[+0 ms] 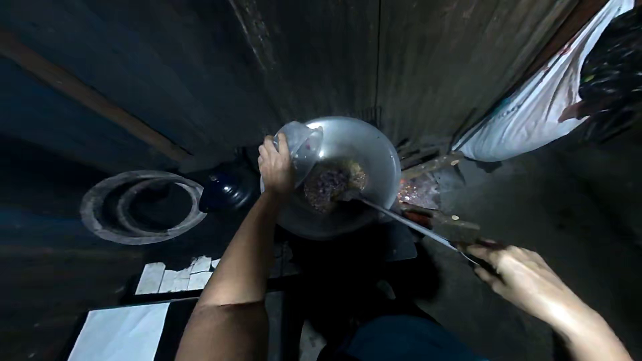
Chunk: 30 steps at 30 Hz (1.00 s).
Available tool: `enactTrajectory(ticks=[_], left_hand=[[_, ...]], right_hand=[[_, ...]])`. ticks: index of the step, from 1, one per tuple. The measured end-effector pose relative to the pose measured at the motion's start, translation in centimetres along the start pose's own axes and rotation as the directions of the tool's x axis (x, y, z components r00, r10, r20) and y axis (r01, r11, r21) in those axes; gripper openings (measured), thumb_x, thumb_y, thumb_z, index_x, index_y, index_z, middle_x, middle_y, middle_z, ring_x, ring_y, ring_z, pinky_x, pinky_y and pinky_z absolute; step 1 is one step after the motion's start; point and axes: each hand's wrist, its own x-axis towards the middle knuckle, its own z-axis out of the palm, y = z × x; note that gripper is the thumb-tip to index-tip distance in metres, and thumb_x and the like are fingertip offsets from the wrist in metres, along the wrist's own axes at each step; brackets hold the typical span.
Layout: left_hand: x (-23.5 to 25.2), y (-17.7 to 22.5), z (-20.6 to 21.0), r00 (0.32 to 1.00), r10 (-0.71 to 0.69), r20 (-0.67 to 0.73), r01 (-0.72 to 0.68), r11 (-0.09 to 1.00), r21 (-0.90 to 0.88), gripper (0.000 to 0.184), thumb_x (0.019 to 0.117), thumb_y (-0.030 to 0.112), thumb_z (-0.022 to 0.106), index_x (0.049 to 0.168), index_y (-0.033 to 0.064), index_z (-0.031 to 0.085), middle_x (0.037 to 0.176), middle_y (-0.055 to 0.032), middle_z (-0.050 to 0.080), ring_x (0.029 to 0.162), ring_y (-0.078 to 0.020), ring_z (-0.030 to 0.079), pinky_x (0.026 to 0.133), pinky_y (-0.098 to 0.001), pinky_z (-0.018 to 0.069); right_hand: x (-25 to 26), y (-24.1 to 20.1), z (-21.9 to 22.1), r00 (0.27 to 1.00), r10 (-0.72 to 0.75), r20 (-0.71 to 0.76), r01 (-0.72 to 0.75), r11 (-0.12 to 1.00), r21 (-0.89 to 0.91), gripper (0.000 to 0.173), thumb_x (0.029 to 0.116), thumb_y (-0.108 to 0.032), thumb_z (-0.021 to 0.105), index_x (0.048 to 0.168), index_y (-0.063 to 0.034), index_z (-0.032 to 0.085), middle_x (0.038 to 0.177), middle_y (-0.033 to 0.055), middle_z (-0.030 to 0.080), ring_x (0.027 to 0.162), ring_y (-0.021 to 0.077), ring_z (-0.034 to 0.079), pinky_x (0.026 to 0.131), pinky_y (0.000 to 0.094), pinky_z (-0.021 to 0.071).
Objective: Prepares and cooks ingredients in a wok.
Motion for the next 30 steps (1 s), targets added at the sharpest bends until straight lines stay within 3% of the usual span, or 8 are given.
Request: enactTrajectory(ticks=[3,7,12,15,20,23,26,30], left_hand=[[-0.2,-1.5,-0.4,0.991,-0.118,0.057,0.122,0.990,-0.077,0.066,0.0915,-0.002,0.062,0.153,-0.0015,0.038,0.147,-0.0346,0.042,0.133,-0.0546,0.046,0.102,-0.0642,0.0461],[-1.2,-3.6,-0.7,0.985,-0.146,0.094,0.161,0.971,-0.179,0.056,0.0981,0.003,0.054,0.152,-0.0012,0.039,0.146,-0.0343,0.044,0.133,-0.0526,0.048,0.104,-0.0623,0.0455],[-2.1,-5.2,-1.1,0.978,-0.159,0.138,0.199,0.910,-0.364,0.056,0.1075,0.030,0.049,0.153,-0.0016,0.038,0.144,-0.0363,0.044,0.133,-0.0505,0.047,0.108,-0.0620,0.0405],[-2.8,-5.2,-1.2,0.979,-0.134,0.153,0.188,0.885,-0.427,0.057,0.1086,0.034,0.045,0.152,-0.0010,0.039,0.143,-0.0366,0.045,0.133,-0.0496,0.047,0.109,-0.0618,0.0392],[-3.4,-4.5,-0.5,0.989,-0.068,0.135,0.129,0.850,-0.511,0.053,0.1100,0.034,0.037,0.152,0.0021,0.043,0.141,-0.0351,0.048,0.134,-0.0463,0.046,0.111,-0.0585,0.0368],[-3.4,-4.5,-0.6,0.987,-0.104,0.123,0.154,0.840,-0.520,0.053,0.1107,0.034,0.035,0.152,0.0012,0.043,0.142,-0.0347,0.048,0.135,-0.0452,0.046,0.112,-0.0567,0.0365],[-3.1,-5.4,-0.9,0.979,-0.162,0.126,0.204,0.833,-0.514,0.056,0.1115,0.035,0.031,0.155,0.0007,0.038,0.147,-0.0348,0.044,0.138,-0.0452,0.044,0.114,-0.0569,0.0350],[-3.0,-5.0,-0.2,0.976,-0.149,0.157,0.212,0.803,-0.557,0.058,0.1112,0.037,0.027,0.155,0.0014,0.038,0.152,-0.0314,0.042,0.143,-0.0423,0.040,0.117,-0.0554,0.0316]], right_hand=[[-2.4,0.2,0.3,0.996,-0.006,-0.090,0.012,0.998,0.065,0.045,0.0799,-0.008,0.066,0.123,-0.0170,0.075,0.104,0.0125,0.074,0.080,0.0355,0.073,0.062,0.0603,0.0564],[-4.5,-0.6,2.0,0.979,-0.016,-0.205,0.035,0.995,0.090,0.049,0.0877,-0.017,0.054,0.134,-0.0209,0.070,0.095,0.0111,0.068,0.065,0.0270,0.066,0.053,0.0486,0.0541],[-6.0,-1.2,2.2,0.972,-0.016,-0.233,0.067,0.975,0.211,0.049,0.0875,-0.019,0.053,0.133,-0.0214,0.071,0.095,0.0067,0.069,0.071,0.0172,0.065,0.059,0.0376,0.0549],[-4.9,-2.7,2.4,0.958,-0.042,-0.284,0.116,0.962,0.247,0.047,0.0893,-0.020,0.054,0.133,-0.0220,0.071,0.093,0.0038,0.068,0.071,0.0110,0.062,0.060,0.0290,0.0538],[-0.7,-5.2,5.0,0.952,-0.059,-0.299,0.156,0.938,0.310,0.046,0.0930,-0.014,0.055,0.137,-0.0174,0.067,0.100,0.0100,0.070,0.076,0.0169,0.066,0.066,0.0348,0.0578],[-1.7,-5.5,5.1,0.968,-0.088,-0.235,0.152,0.951,0.270,0.048,0.0925,-0.017,0.053,0.139,-0.0215,0.067,0.099,0.0083,0.069,0.072,0.0198,0.066,0.061,0.0408,0.0574],[-3.4,-4.5,4.2,0.961,-0.121,-0.251,0.185,0.951,0.249,0.046,0.0911,-0.021,0.053,0.134,-0.0237,0.070,0.094,0.0042,0.069,0.070,0.0140,0.065,0.059,0.0338,0.0559],[-1.8,-5.6,3.8,0.945,-0.076,-0.319,0.170,0.946,0.277,0.044,0.0967,-0.020,0.051,0.138,-0.0176,0.067,0.095,0.0071,0.068,0.072,0.0126,0.063,0.063,0.0291,0.0558]])
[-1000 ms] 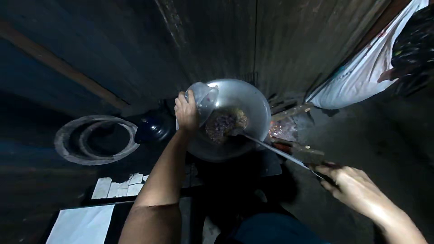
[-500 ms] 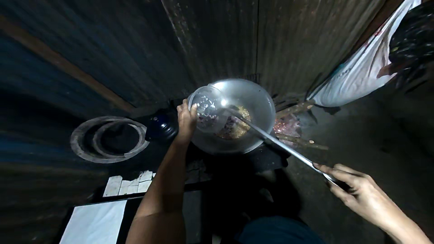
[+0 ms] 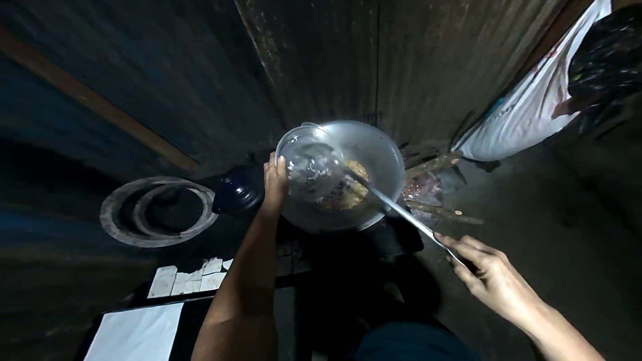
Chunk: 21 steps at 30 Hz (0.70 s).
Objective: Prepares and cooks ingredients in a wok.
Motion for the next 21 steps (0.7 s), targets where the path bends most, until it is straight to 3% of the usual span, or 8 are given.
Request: enactTrajectory(ticks=[2,4,8,11,15,18,21], left_hand=[[0.3,0.2,0.8,0.999,-0.011,0.038,0.013,0.999,-0.049,0.059,0.1113,0.039,0.026,0.156,0.0014,0.037,0.154,-0.0304,0.041,0.144,-0.0402,0.040,0.118,-0.0554,0.0311],[0.8,0.4,1.5,0.999,-0.012,0.051,0.015,0.998,-0.061,0.061,0.1104,0.043,0.025,0.154,0.0019,0.041,0.151,-0.0282,0.045,0.141,-0.0378,0.044,0.116,-0.0558,0.0343],[1.1,0.9,1.0,0.997,0.014,0.075,-0.005,0.993,-0.117,0.061,0.1101,0.042,0.025,0.155,0.0033,0.040,0.151,-0.0275,0.045,0.140,-0.0356,0.045,0.115,-0.0531,0.0362],[1.8,0.0,0.4,0.995,0.084,0.057,-0.075,0.987,-0.144,0.064,0.1095,0.043,0.024,0.155,0.0010,0.039,0.151,-0.0288,0.045,0.138,-0.0355,0.047,0.114,-0.0499,0.0380],[2.5,0.4,1.2,0.990,0.118,0.074,-0.106,0.983,-0.150,0.064,0.1077,0.042,0.025,0.155,0.0008,0.039,0.149,-0.0286,0.046,0.134,-0.0335,0.049,0.110,-0.0479,0.0408],[2.7,1.3,1.9,0.987,0.115,0.110,-0.094,0.980,-0.176,0.064,0.1074,0.046,0.027,0.157,0.0062,0.038,0.149,-0.0244,0.047,0.132,-0.0284,0.052,0.109,-0.0462,0.0428],[3.2,1.9,1.3,0.983,0.162,0.090,-0.145,0.974,-0.175,0.063,0.1081,0.044,0.026,0.156,0.0047,0.039,0.152,-0.0247,0.045,0.138,-0.0285,0.047,0.114,-0.0450,0.0394]], right_hand=[[1.4,-0.7,1.1,1.000,0.027,0.002,-0.027,1.000,0.002,0.044,0.0983,-0.019,0.052,0.140,-0.0150,0.065,0.099,0.0101,0.070,0.075,0.0172,0.067,0.066,0.0342,0.0586],[1.8,-1.0,2.1,1.000,0.017,0.014,-0.017,1.000,-0.014,0.044,0.0996,-0.019,0.052,0.142,-0.0158,0.063,0.096,0.0121,0.067,0.068,0.0206,0.064,0.060,0.0387,0.0574],[0.8,-0.2,-0.2,0.994,-0.092,0.058,0.099,0.985,-0.141,0.046,0.0976,-0.020,0.048,0.139,-0.0237,0.066,0.090,0.0081,0.064,0.056,0.0178,0.059,0.045,0.0371,0.0500],[0.1,1.1,-3.2,0.992,-0.107,0.063,0.115,0.984,-0.137,0.045,0.0966,-0.022,0.048,0.136,-0.0243,0.069,0.089,0.0061,0.064,0.059,0.0156,0.059,0.047,0.0342,0.0481],[1.7,1.6,-2.4,0.998,-0.059,-0.029,0.057,0.995,-0.083,0.044,0.0998,-0.021,0.048,0.139,-0.0191,0.066,0.091,0.0087,0.064,0.065,0.0148,0.060,0.055,0.0312,0.0514],[3.0,1.6,-1.0,0.991,-0.127,-0.045,0.119,0.982,-0.145,0.043,0.0989,-0.019,0.049,0.138,-0.0191,0.067,0.088,0.0097,0.063,0.057,0.0168,0.057,0.047,0.0331,0.0482],[2.1,2.1,-1.8,0.979,-0.204,0.022,0.203,0.946,-0.253,0.044,0.0984,-0.019,0.047,0.137,-0.0230,0.068,0.084,0.0095,0.060,0.049,0.0188,0.054,0.040,0.0351,0.0429]])
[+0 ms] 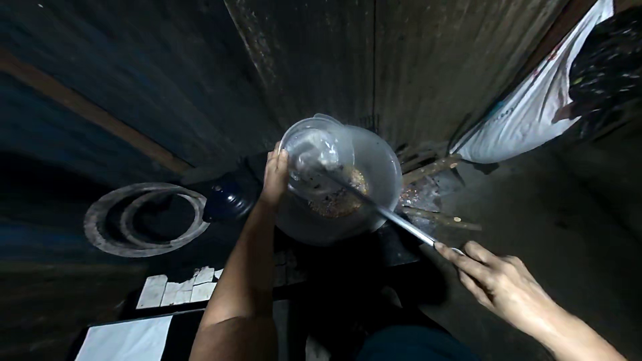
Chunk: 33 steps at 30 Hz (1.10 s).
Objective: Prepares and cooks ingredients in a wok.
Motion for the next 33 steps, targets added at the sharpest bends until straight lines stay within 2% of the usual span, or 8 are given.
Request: enactTrajectory(ticks=[5,9,14,19,27,29,31,33], left_hand=[[0.4,0.3,-1.4,0.999,-0.035,-0.009,0.036,0.986,0.163,0.062,0.1090,0.044,0.026,0.158,0.0080,0.036,0.153,-0.0287,0.040,0.140,-0.0379,0.043,0.113,-0.0542,0.0369],[-0.9,0.8,-0.2,0.997,0.046,0.069,-0.059,0.977,0.203,0.064,0.1084,0.052,0.030,0.160,0.0137,0.035,0.155,-0.0269,0.039,0.140,-0.0431,0.043,0.112,-0.0623,0.0358],[-0.7,1.2,-0.1,0.998,0.061,0.003,-0.060,0.977,0.207,0.061,0.1094,0.047,0.030,0.160,0.0141,0.032,0.155,-0.0268,0.039,0.138,-0.0411,0.046,0.110,-0.0592,0.0399],[0.4,1.8,-0.4,0.996,0.087,0.002,-0.083,0.950,0.300,0.056,0.1091,0.031,0.039,0.155,-0.0008,0.037,0.150,-0.0343,0.040,0.140,-0.0452,0.042,0.116,-0.0555,0.0340],[0.0,0.9,-0.6,0.990,0.135,-0.045,-0.116,0.948,0.295,0.058,0.1085,0.034,0.040,0.154,-0.0017,0.039,0.149,-0.0335,0.042,0.139,-0.0430,0.044,0.116,-0.0522,0.0357],[-0.1,0.9,-0.6,0.991,0.132,-0.011,-0.122,0.944,0.306,0.057,0.1084,0.033,0.042,0.154,-0.0018,0.040,0.149,-0.0327,0.043,0.139,-0.0429,0.044,0.116,-0.0531,0.0352],[-0.1,1.4,-0.4,0.993,0.116,-0.002,-0.110,0.953,0.282,0.055,0.1087,0.030,0.043,0.154,-0.0020,0.039,0.150,-0.0326,0.042,0.140,-0.0432,0.043,0.117,-0.0539,0.0345],[-0.4,1.7,-0.3,0.993,0.110,-0.043,-0.098,0.968,0.232,0.056,0.1089,0.032,0.038,0.156,0.0011,0.037,0.151,-0.0311,0.041,0.140,-0.0417,0.043,0.116,-0.0532,0.0356]], right_hand=[[-1.1,2.1,-1.9,1.000,-0.023,0.003,0.023,0.996,-0.082,0.043,0.0978,-0.019,0.047,0.132,-0.0225,0.071,0.084,0.0109,0.062,0.048,0.0215,0.054,0.038,0.0369,0.0404],[1.4,2.0,-1.2,0.998,-0.015,-0.064,0.011,0.998,-0.063,0.043,0.0991,-0.017,0.048,0.136,-0.0198,0.069,0.087,0.0133,0.063,0.053,0.0231,0.057,0.041,0.0369,0.0422],[0.0,2.7,-0.1,0.997,0.079,-0.007,-0.079,0.997,0.009,0.044,0.0982,-0.017,0.047,0.136,-0.0188,0.069,0.087,0.0114,0.064,0.054,0.0209,0.058,0.044,0.0368,0.0469],[-0.5,2.3,-0.7,0.996,0.088,-0.012,-0.087,0.994,0.067,0.044,0.0975,-0.019,0.047,0.135,-0.0196,0.070,0.088,0.0103,0.065,0.057,0.0191,0.059,0.046,0.0358,0.0476],[-1.0,2.2,-0.6,0.998,0.057,0.021,-0.058,0.995,0.075,0.043,0.0963,-0.020,0.047,0.132,-0.0204,0.072,0.084,0.0077,0.063,0.055,0.0168,0.057,0.044,0.0340,0.0468],[-0.5,2.3,-0.9,0.995,0.096,0.019,-0.098,0.985,0.144,0.043,0.0986,-0.020,0.048,0.137,-0.0183,0.068,0.092,0.0085,0.065,0.064,0.0157,0.061,0.054,0.0317,0.0522],[0.3,2.1,-0.8,0.985,0.170,0.039,-0.174,0.962,0.211,0.042,0.1006,-0.022,0.048,0.139,-0.0139,0.065,0.108,0.0104,0.071,0.083,0.0156,0.068,0.072,0.0298,0.0586],[0.3,1.4,0.1,0.967,0.240,0.092,-0.256,0.921,0.294,0.042,0.1001,-0.020,0.049,0.139,-0.0102,0.063,0.120,0.0109,0.071,0.096,0.0134,0.070,0.084,0.0271,0.0583]])
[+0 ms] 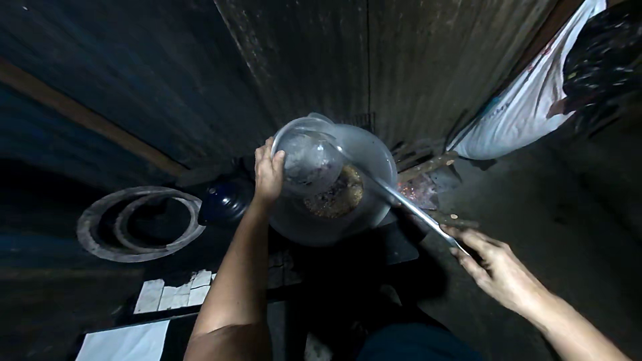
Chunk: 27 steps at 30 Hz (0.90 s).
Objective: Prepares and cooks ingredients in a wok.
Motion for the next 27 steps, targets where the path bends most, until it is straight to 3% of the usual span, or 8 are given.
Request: enactTrajectory(ticks=[4,9,13,19,21,23,25,27], left_hand=[[0.4,-0.8,-0.1,0.995,-0.011,-0.094,0.008,0.999,-0.033,0.056,0.1086,0.033,0.038,0.154,0.0000,0.041,0.147,-0.0329,0.044,0.136,-0.0409,0.046,0.114,-0.0505,0.0376],[0.5,-1.3,0.5,0.996,0.005,-0.092,-0.010,0.998,-0.056,0.055,0.1089,0.033,0.037,0.154,0.0009,0.041,0.149,-0.0309,0.044,0.137,-0.0371,0.047,0.114,-0.0479,0.0389],[0.8,-2.1,0.4,0.992,0.032,-0.120,-0.039,0.997,-0.059,0.057,0.1083,0.035,0.037,0.153,0.0004,0.042,0.148,-0.0313,0.044,0.136,-0.0371,0.047,0.113,-0.0469,0.0391],[0.2,-1.7,0.2,0.996,0.074,-0.056,-0.077,0.996,-0.053,0.058,0.1065,0.033,0.036,0.154,0.0003,0.040,0.153,-0.0297,0.041,0.141,-0.0376,0.042,0.116,-0.0486,0.0353],[-0.4,-1.6,0.2,0.991,0.135,-0.004,-0.135,0.989,-0.056,0.060,0.1082,0.038,0.035,0.157,0.0030,0.036,0.159,-0.0261,0.034,0.146,-0.0361,0.037,0.120,-0.0482,0.0314],[-0.8,-1.7,-0.2,0.984,0.176,0.011,-0.176,0.983,-0.051,0.059,0.1090,0.038,0.035,0.158,0.0050,0.034,0.161,-0.0241,0.031,0.147,-0.0350,0.036,0.120,-0.0482,0.0311],[-0.7,-1.6,-0.4,0.982,0.186,-0.022,-0.186,0.982,-0.031,0.059,0.1082,0.037,0.036,0.156,0.0019,0.037,0.158,-0.0266,0.034,0.145,-0.0359,0.038,0.119,-0.0476,0.0319],[0.0,-1.5,-0.3,0.979,0.189,-0.075,-0.190,0.982,-0.005,0.059,0.1049,0.033,0.039,0.151,-0.0037,0.042,0.152,-0.0318,0.040,0.141,-0.0386,0.042,0.117,-0.0466,0.0340]], right_hand=[[-1.3,-0.4,0.5,0.994,0.077,0.083,-0.086,0.991,0.102,0.043,0.0992,-0.025,0.053,0.139,-0.0141,0.063,0.116,0.0050,0.073,0.091,0.0057,0.069,0.081,0.0232,0.0580],[-0.8,-1.0,0.5,0.997,0.074,-0.003,-0.073,0.990,0.120,0.041,0.1010,-0.023,0.052,0.139,-0.0103,0.063,0.120,0.0059,0.072,0.095,0.0027,0.068,0.084,0.0180,0.0560],[-1.8,-0.9,0.3,0.985,0.119,0.124,-0.133,0.984,0.117,0.042,0.0985,-0.026,0.054,0.139,-0.0180,0.065,0.103,0.0010,0.074,0.076,0.0019,0.065,0.068,0.0215,0.0558],[-0.1,-0.2,-1.5,0.997,-0.050,0.058,0.037,0.980,0.196,0.040,0.0972,-0.021,0.057,0.136,-0.0140,0.067,0.115,0.0026,0.073,0.092,-0.0019,0.065,0.080,0.0137,0.0537],[0.6,-0.3,-1.8,0.994,-0.096,0.060,0.087,0.988,0.131,0.041,0.0952,-0.019,0.057,0.134,-0.0161,0.068,0.114,0.0039,0.073,0.093,0.0016,0.066,0.081,0.0165,0.0545],[0.7,-0.5,-2.0,0.991,-0.112,0.071,0.111,0.994,0.014,0.045,0.0916,-0.019,0.055,0.134,-0.0205,0.069,0.104,0.0045,0.071,0.080,0.0088,0.065,0.069,0.0262,0.0557],[0.5,-0.4,-2.3,0.988,-0.116,0.102,0.125,0.988,-0.088,0.047,0.0905,-0.020,0.053,0.134,-0.0221,0.069,0.101,0.0062,0.071,0.076,0.0163,0.068,0.064,0.0361,0.0574],[0.3,0.2,-2.8,0.988,-0.128,0.090,0.137,0.984,-0.110,0.046,0.0921,-0.021,0.052,0.134,-0.0207,0.070,0.097,0.0062,0.070,0.074,0.0158,0.066,0.063,0.0351,0.0565]])
